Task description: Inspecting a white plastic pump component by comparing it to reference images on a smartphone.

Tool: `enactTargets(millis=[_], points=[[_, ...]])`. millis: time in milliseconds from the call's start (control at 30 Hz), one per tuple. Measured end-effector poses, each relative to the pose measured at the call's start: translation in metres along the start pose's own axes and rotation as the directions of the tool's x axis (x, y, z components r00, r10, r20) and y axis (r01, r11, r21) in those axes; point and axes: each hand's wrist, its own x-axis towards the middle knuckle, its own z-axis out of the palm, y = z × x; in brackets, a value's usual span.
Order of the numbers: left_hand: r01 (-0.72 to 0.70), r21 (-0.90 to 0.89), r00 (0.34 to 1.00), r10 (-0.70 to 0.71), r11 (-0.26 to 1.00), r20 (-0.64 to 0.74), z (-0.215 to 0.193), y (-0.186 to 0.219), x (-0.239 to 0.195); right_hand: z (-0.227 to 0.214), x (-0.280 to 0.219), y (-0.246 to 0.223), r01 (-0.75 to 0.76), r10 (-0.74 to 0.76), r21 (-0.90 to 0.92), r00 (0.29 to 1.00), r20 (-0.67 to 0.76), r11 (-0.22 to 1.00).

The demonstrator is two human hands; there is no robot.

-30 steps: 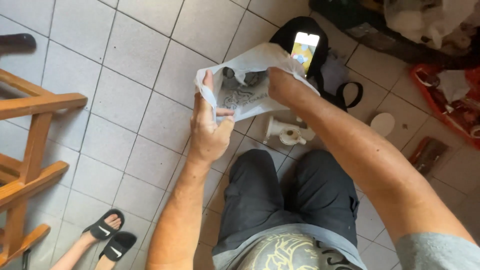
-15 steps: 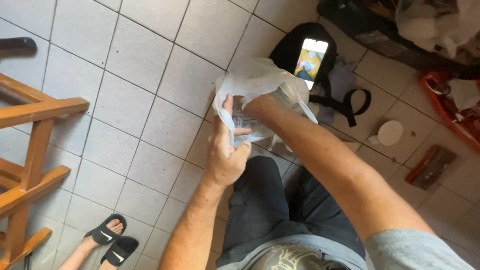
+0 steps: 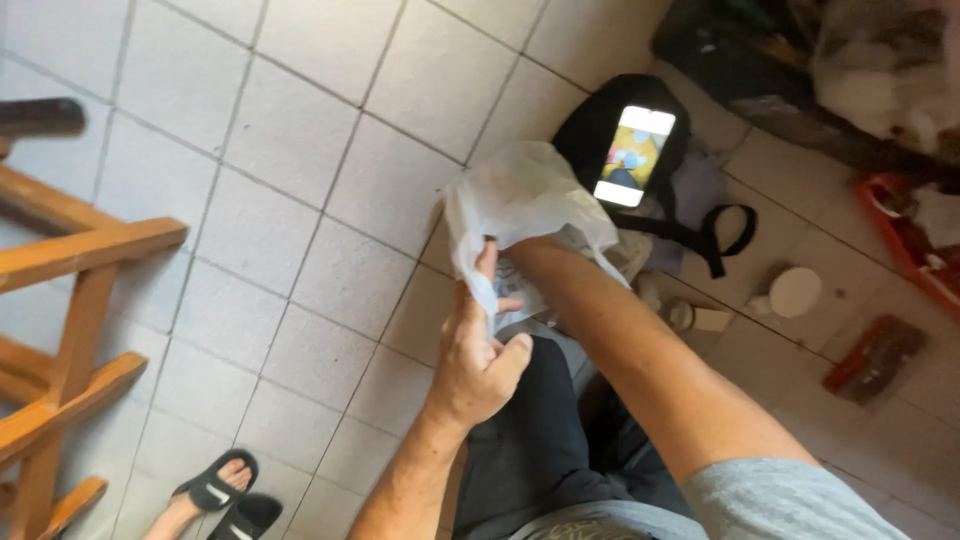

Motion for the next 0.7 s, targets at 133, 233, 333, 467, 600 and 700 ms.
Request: enactTargets(millis=[133, 233, 333, 467, 600, 700], points=[[0.086, 0.043, 0.996, -0.087, 0.995, 0.036, 0.004, 0.003, 0.005, -0.021, 0.001, 0.007, -0.103, 0.1, 0.079, 0.994, 0.042, 0.992], [0.127, 0.055, 0.991, -0.129, 0.99, 0.033, 0.004, 0.006, 0.006, -0.037, 0.003, -0.007, -0.157, 0.145, 0.157, 0.986, 0.083, 0.975], [0.128, 0.072, 0.991, -0.129, 0.989, 0.02, 0.003, 0.009, 0.009, -0.053, -0.002, -0.017, -0.212, 0.187, 0.232, 0.974, 0.128, 0.949], [0.142, 0.077, 0.99, -0.143, 0.987, -0.001, 0.006, 0.005, 0.012, -0.077, -0.011, -0.027, -0.293, 0.244, 0.32, 0.952, 0.184, 0.901], [0.091, 0.067, 0.995, -0.087, 0.994, -0.057, 0.007, 0.0, 0.014, -0.103, -0.027, -0.039, -0.368, 0.287, 0.404, 0.925, 0.248, 0.838], [0.059, 0.068, 0.991, -0.05, 0.996, -0.121, 0.0, -0.003, 0.013, -0.124, -0.038, -0.048, -0.412, 0.308, 0.46, 0.907, 0.286, 0.786]])
